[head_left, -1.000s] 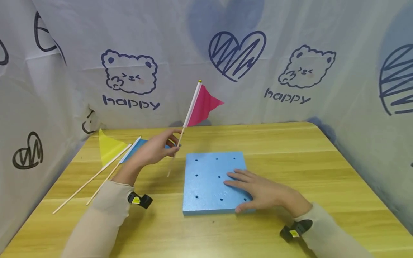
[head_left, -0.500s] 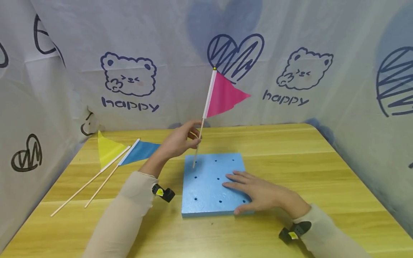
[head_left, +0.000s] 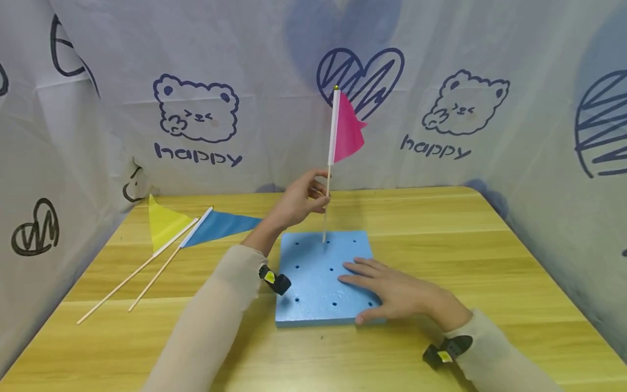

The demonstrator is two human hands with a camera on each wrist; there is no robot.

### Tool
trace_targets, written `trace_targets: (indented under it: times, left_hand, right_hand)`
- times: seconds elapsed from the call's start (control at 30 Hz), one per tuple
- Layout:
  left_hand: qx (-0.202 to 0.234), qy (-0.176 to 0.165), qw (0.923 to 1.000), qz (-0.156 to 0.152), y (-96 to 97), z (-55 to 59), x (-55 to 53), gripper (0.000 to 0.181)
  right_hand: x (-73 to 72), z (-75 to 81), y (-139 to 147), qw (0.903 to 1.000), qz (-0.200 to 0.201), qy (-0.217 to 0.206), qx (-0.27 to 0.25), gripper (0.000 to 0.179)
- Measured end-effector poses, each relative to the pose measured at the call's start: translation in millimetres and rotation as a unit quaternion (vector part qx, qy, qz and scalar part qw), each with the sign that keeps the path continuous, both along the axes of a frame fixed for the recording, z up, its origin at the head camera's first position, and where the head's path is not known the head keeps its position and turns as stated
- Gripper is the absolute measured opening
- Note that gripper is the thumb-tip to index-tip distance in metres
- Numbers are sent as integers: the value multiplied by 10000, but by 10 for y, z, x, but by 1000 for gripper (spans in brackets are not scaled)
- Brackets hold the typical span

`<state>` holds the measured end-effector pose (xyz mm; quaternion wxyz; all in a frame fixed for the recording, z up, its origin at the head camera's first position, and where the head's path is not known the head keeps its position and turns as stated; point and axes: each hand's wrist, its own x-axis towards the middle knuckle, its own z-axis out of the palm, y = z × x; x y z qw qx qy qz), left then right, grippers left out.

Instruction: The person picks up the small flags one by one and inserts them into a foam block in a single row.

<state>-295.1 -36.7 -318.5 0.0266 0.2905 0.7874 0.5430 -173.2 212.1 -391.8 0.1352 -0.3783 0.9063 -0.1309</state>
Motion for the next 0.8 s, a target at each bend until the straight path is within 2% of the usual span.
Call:
trace_targets:
  times: [0.4, 0.63, 0.8]
  left_hand:
    - [681, -119, 9976, -44, 331, -165, -122, 28]
    - [1105, -317, 9933, 77, 440, -252, -192, 29]
    - [1208, -477, 9914, 163, 514, -321, -215, 29]
  right_hand:
    - [0, 17, 8, 9998, 147, 116, -107, 85]
    - [4, 19, -3, 9999, 85, 97, -17, 86]
    - [3, 19, 10, 9997, 144, 171, -64, 86]
